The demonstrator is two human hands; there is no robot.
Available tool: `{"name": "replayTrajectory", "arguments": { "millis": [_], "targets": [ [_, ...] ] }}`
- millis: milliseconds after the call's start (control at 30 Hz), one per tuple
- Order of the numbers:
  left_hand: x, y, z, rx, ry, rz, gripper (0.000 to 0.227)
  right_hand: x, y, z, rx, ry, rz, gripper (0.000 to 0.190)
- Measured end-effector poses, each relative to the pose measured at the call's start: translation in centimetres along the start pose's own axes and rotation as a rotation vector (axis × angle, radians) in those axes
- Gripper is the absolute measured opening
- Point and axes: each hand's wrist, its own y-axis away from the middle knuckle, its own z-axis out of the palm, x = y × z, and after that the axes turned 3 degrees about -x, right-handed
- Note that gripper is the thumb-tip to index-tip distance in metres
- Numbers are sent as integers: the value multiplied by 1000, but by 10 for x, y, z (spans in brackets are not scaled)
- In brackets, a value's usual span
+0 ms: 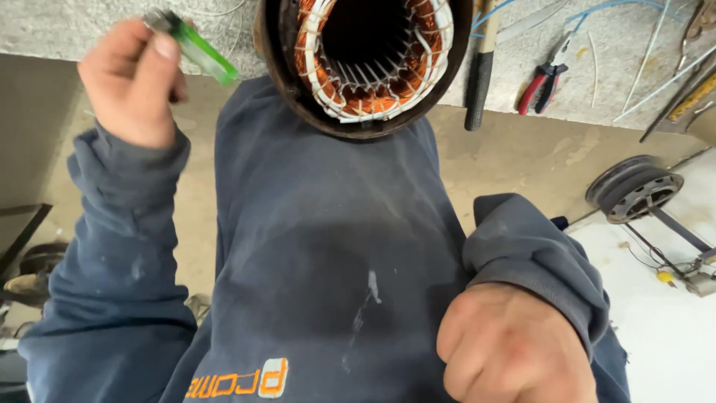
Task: The person works on an electric motor stator with copper windings at a workbench. They press insulation material into the winding slots by hand, use pliers on the windings, tap the stator with a mallet, and rotate the stator to work around its circumference.
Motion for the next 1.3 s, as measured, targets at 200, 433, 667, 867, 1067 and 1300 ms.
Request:
{"name": "replayTrajectory", "arguments": {
  "millis": [200, 433, 667, 867, 1067, 1300],
  "targets": [
    [-51, 1, -23, 42, 101, 20, 23, 3, 1, -11, 1, -119, -93, 38],
    [-82, -7, -28, 70, 77, 72, 16, 27, 30, -44, 514, 1187, 721, 57],
    [-91, -10, -28, 57, -16, 29, 17, 55, 35, -52, 243, 1648, 971, 67],
    [-98, -11, -27, 48, -43, 27, 18, 60, 44, -58, 302, 1553, 953, 62],
    [-103, -11, -29, 42, -56, 30, 17, 64, 46, -58, 595, 1183, 1005, 58],
    [-99, -11, -30, 42, -76, 27, 19, 68, 59, -65, 141, 1641, 807, 46]
  ]
}}
